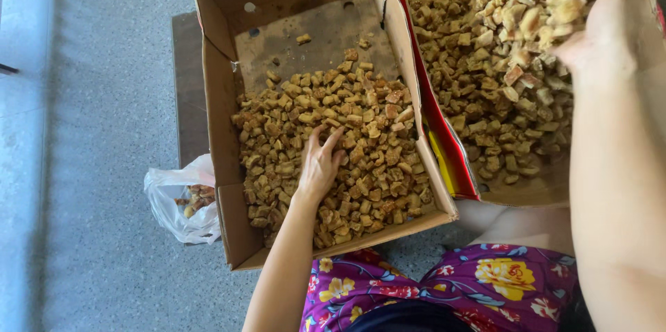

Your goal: The person sits on the floor and sorts small, cubed food items by hand. They scoop handfuls from a large cardboard box on the right and transfer them into a smaller cardboard box on the left, occasionally picking out individual pieces.

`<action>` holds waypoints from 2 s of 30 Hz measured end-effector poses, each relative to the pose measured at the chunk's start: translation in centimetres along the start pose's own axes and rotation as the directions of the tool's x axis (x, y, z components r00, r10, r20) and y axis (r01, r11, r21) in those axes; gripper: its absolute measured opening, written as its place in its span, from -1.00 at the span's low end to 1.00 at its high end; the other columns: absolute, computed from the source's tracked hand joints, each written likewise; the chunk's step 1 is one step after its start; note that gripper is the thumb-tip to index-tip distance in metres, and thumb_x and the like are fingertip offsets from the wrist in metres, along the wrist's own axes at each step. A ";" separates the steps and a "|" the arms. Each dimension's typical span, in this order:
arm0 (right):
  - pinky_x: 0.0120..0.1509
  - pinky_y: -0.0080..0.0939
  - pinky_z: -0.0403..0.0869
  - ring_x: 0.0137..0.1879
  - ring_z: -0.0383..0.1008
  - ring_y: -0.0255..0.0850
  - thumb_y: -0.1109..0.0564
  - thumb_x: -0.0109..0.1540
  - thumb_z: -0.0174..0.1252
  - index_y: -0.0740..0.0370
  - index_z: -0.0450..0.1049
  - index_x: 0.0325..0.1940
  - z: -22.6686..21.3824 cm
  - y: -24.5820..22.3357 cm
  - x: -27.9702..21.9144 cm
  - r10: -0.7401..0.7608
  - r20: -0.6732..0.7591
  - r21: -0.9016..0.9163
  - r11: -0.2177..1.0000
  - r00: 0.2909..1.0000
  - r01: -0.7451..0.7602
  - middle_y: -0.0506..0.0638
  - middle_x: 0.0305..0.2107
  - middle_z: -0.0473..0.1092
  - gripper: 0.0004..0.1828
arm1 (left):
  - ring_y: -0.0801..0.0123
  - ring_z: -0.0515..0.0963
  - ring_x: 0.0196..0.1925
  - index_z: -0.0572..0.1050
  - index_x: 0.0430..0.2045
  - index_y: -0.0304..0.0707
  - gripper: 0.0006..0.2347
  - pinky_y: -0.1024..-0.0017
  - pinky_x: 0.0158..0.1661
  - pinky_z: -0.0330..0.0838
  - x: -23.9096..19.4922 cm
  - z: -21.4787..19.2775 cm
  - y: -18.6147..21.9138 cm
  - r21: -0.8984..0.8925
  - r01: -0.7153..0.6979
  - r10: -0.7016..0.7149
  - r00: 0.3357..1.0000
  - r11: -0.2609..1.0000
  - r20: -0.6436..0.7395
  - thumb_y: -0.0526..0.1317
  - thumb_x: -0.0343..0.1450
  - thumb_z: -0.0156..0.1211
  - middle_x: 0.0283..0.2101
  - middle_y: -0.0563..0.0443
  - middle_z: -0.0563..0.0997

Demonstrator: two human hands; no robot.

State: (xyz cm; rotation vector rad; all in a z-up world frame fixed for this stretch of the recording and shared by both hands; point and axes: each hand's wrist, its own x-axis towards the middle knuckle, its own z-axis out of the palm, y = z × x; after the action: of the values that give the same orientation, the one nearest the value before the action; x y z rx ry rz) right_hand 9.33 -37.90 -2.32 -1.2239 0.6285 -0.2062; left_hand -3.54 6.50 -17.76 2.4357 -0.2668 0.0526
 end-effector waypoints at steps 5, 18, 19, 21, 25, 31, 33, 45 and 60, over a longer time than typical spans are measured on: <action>-0.30 -0.44 0.36 -0.15 0.26 -0.34 0.08 0.34 0.18 0.11 0.16 0.48 2.8 1.0 -3.3 -0.414 0.061 -0.028 0.909 0.908 0.416 0.03 0.10 0.37 -0.36 | -0.32 0.46 0.14 0.49 0.15 -0.21 -0.63 -0.06 0.08 0.48 0.1 1.5 -0.5 0.036 -0.065 0.065 0.998 0.997 0.006 -0.40 0.41 0.17 0.13 -0.46 0.50; -0.04 -0.22 0.48 -0.13 0.48 -0.24 -0.23 0.28 -0.01 0.09 0.36 0.17 13.5 20.5 -19.1 0.481 0.589 0.098 0.755 0.650 -0.648 -0.06 -0.14 0.52 -0.50 | 0.52 0.53 -0.36 0.48 0.16 -0.21 -0.66 0.53 -0.39 0.42 0.0 -5.9 4.2 -0.702 0.562 -0.230 0.825 0.438 0.517 -0.06 0.58 -0.06 -0.31 0.08 0.60; -0.06 -0.19 0.48 -0.15 0.48 -0.22 -0.26 0.29 -0.02 0.10 0.37 0.17 13.3 20.7 -19.0 0.449 0.643 0.101 0.753 0.620 -0.650 -0.04 -0.15 0.53 -0.47 | 0.51 0.54 -0.35 0.48 0.13 -0.28 -0.65 0.52 -0.36 0.46 0.1 -5.7 4.3 -0.732 0.546 -0.181 0.834 0.407 0.522 -0.06 0.59 -0.07 -0.29 0.07 0.61; -0.09 -0.13 0.48 -0.20 0.47 -0.18 -0.33 0.30 -0.05 0.11 0.39 0.19 12.7 21.0 -18.8 0.379 0.742 0.105 0.748 0.552 -0.655 0.00 -0.15 0.54 -0.41 | 0.49 0.54 -0.36 0.50 0.08 -0.37 -0.64 0.51 -0.37 0.48 0.5 -5.2 4.6 -0.746 0.512 -0.137 0.852 0.426 0.506 -0.05 0.62 -0.09 -0.28 0.02 0.62; 0.02 -0.03 0.53 -0.13 0.52 -0.16 -0.34 0.39 -0.11 0.14 0.47 0.17 12.2 22.5 -18.3 0.312 0.817 0.164 0.680 0.485 -0.714 0.03 -0.21 0.48 -0.41 | 0.46 0.56 -0.41 0.54 0.07 -0.29 -0.67 0.46 -0.41 0.49 1.5 -4.9 6.5 -0.549 0.439 -0.266 0.891 0.711 0.369 -0.08 0.58 -0.04 -0.28 -0.06 0.66; 0.25 0.09 0.52 0.13 0.53 -0.02 -0.20 0.47 -0.14 0.19 0.40 0.15 11.9 23.2 -17.6 0.283 0.797 0.233 0.671 0.533 -0.704 0.17 -0.02 0.50 -0.54 | 0.39 0.68 -0.18 0.32 0.26 -0.18 -0.57 0.33 -0.17 0.65 1.7 -6.8 9.6 -0.369 0.282 -0.212 0.953 0.886 0.219 -0.21 0.47 0.15 -0.04 -0.10 0.65; 0.25 0.15 0.52 0.15 0.52 0.05 -0.23 0.46 -0.17 0.18 0.37 0.15 11.8 22.9 -17.3 0.280 0.823 0.233 0.627 0.494 -0.744 0.17 -0.05 0.49 -0.52 | 0.32 0.66 -0.11 0.24 0.33 -0.16 -0.48 0.31 -0.10 0.62 1.1 -7.1 9.6 -0.320 0.204 -0.147 0.970 0.925 0.194 -0.26 0.43 0.19 0.03 -0.14 0.63; 0.33 0.17 0.46 0.19 0.49 0.07 -0.27 0.39 -0.14 0.25 0.37 0.21 12.2 23.0 -17.2 0.297 0.753 0.379 0.533 0.587 -0.756 0.20 0.06 0.46 -0.41 | -0.64 0.07 0.36 -0.20 0.50 0.47 -0.33 -0.09 0.00 0.47 -6.0 -11.5 2.1 0.794 -0.163 -0.542 0.649 0.586 0.534 0.11 0.52 0.03 0.57 -0.43 -0.24; 0.27 0.16 0.48 0.09 0.45 -0.03 -0.22 0.29 0.16 0.10 0.43 0.02 11.6 22.3 -16.8 0.285 0.626 0.455 0.622 0.726 -0.637 0.08 -0.08 0.46 -0.59 | -0.11 0.53 -0.04 0.50 0.08 -0.03 -0.60 0.10 -0.04 0.55 -5.5 -2.8 1.2 0.116 0.253 -0.272 0.942 0.960 0.199 -0.21 0.33 0.34 0.03 -0.33 0.51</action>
State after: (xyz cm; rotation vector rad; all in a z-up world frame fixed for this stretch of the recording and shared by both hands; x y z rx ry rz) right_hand -1.93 -12.81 -14.89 -0.3461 0.3465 0.3417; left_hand -9.11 8.33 -15.45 2.5467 -0.0305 -0.3232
